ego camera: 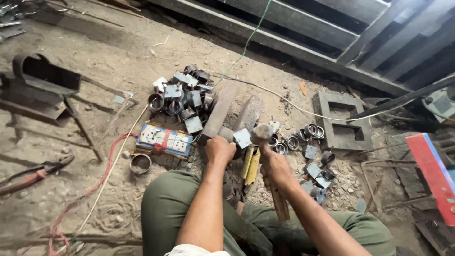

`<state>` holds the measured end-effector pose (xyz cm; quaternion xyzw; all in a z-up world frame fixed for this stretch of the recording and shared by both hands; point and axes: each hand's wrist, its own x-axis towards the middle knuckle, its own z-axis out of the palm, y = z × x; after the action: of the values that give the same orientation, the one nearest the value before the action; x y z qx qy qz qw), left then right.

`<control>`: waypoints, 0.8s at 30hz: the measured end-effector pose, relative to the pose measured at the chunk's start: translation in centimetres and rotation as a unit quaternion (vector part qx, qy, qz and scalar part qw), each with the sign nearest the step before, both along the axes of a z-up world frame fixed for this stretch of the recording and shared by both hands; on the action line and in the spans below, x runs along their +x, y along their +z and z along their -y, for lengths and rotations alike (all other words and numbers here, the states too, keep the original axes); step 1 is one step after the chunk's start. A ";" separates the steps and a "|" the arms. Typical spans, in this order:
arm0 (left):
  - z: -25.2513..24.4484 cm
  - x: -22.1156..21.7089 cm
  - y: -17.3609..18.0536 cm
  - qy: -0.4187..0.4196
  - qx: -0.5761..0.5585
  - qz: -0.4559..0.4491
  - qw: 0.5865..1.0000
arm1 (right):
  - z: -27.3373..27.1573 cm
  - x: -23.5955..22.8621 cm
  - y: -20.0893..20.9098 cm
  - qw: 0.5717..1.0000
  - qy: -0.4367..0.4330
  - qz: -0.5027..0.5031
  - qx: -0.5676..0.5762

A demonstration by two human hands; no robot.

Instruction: The person sits on the floor and repeatedly hammers small square metal pieces on an anvil to shape them. After each hammering sequence, the person picks up a circular metal ring and fits the shaped piece inside it to check the fit, then places the ring aside and repeats the process with a new square piece.

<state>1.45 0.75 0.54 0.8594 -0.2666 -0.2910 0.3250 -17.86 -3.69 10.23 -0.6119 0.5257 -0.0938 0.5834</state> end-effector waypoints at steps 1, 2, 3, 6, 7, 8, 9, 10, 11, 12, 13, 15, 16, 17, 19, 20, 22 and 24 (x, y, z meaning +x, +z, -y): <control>0.2 -0.1 0.0 -0.005 0.007 0.007 1.000 | 0.0 -0.1 -0.3 1.000 0.012 0.012 -0.009; 0.4 -0.3 0.0 -0.012 0.006 0.007 1.000 | 0.0 -0.3 -0.6 0.999 0.024 0.024 -0.018; 0.4 -0.2 0.1 -0.015 0.007 0.010 1.000 | -0.1 -0.1 -1.2 0.999 0.035 0.026 -0.022; 0.6 0.0 0.4 -0.017 0.008 0.012 1.000 | 0.5 0.0 -2.1 0.998 0.055 0.018 -0.029; 0.3 0.0 0.3 -0.013 0.012 0.010 1.000 | 0.6 -0.3 -2.4 0.998 0.054 0.006 -0.022; 0.1 0.1 0.2 -0.009 0.012 0.006 1.000 | 0.7 -0.5 -2.6 0.998 0.053 -0.006 -0.015; 0.0 0.0 0.2 -0.007 0.010 0.001 1.000 | 0.8 -0.7 -3.0 0.999 0.042 0.019 -0.007; 0.0 0.1 0.2 -0.005 0.008 -0.005 1.000 | 0.8 -0.8 -3.3 0.998 0.031 0.045 0.000; -0.1 0.2 0.2 -0.003 0.013 0.003 1.000 | 0.8 -0.9 -3.5 0.997 0.019 0.072 0.007; -0.3 0.3 0.3 -0.001 0.019 0.010 1.000 | 0.7 -0.7 -3.8 0.995 0.037 0.089 -0.008; 0.0 0.4 0.7 -0.004 0.021 0.019 1.000 | 0.8 -0.6 -3.7 0.993 0.050 0.108 -0.026; 0.2 0.7 1.2 -0.007 0.026 0.008 1.000 | 1.1 -0.3 -3.3 0.994 0.057 0.094 -0.027; 0.2 0.9 1.4 -0.007 0.029 0.002 1.000 | 1.2 -0.4 -2.9 0.997 0.051 0.063 -0.009; 0.0 0.8 1.3 -0.009 0.033 -0.003 0.999 | 0.9 -0.6 -2.6 0.998 0.047 0.027 0.014; -0.3 0.9 1.2 -0.013 0.041 -0.011 0.999 | 0.3 -0.6 -2.1 0.998 0.019 0.052 0.013; -0.5 1.0 1.3 -0.015 0.044 -0.005 0.999 | 0.1 -0.3 -1.8 0.998 0.006 0.066 0.013; -0.3 1.1 1.6 -0.026 0.046 0.011 0.999 | 0.3 0.2 -0.9 1.000 0.017 0.011 0.019; 0.0 1.3 2.0 -0.028 0.042 0.013 0.999 | 0.9 0.7 0.0 0.999 0.017 -0.021 0.018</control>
<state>2.72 0.78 2.58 0.8681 -0.2826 -0.2999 0.2769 -17.16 -4.58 10.19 -0.6120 0.5289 -0.0614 0.5848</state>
